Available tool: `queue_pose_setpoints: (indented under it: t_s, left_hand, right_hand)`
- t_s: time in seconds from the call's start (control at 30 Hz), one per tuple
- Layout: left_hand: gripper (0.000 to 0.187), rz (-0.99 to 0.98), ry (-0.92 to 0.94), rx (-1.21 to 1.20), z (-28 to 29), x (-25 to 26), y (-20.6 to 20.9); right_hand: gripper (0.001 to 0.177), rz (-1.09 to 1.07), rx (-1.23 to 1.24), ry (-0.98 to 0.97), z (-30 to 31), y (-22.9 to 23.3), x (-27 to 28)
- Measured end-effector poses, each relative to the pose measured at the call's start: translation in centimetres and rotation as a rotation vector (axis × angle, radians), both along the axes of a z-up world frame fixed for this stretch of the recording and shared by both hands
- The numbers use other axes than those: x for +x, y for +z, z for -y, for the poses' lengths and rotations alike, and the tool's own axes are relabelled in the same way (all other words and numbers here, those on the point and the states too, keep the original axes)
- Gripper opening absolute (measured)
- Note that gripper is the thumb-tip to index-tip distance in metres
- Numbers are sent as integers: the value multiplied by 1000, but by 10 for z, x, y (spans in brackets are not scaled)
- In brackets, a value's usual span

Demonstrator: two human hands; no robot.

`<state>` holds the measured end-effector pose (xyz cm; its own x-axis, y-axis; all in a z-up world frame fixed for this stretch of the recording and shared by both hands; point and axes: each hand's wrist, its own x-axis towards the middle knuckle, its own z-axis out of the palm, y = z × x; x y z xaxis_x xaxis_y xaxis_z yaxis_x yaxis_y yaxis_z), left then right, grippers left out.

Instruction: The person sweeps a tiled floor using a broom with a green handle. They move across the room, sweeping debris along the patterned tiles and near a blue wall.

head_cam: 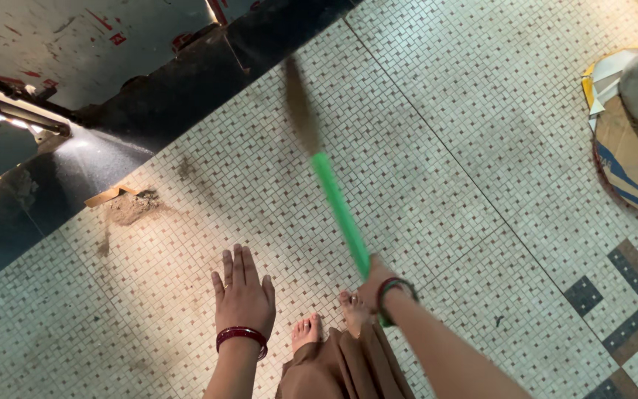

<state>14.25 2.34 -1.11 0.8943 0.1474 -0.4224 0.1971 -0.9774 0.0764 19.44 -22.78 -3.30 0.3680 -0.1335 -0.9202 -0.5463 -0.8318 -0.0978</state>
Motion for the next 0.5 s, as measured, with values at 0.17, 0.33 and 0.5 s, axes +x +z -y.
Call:
queue_pose_setpoints:
  t_s: [0.17, 0.33, 0.5]
  left_hand:
    - [71, -49, 42, 26, 0, -8, 0]
    - [71, -34, 78, 30, 4, -17, -2]
    - [71, -28, 109, 23, 5, -22, -2]
  right_hand:
    - [66, -59, 111, 193, -40, 20, -17]
    - [52, -48, 216, 269, -34, 38, -17]
    - [56, 94, 129, 156, 10, 36, -48]
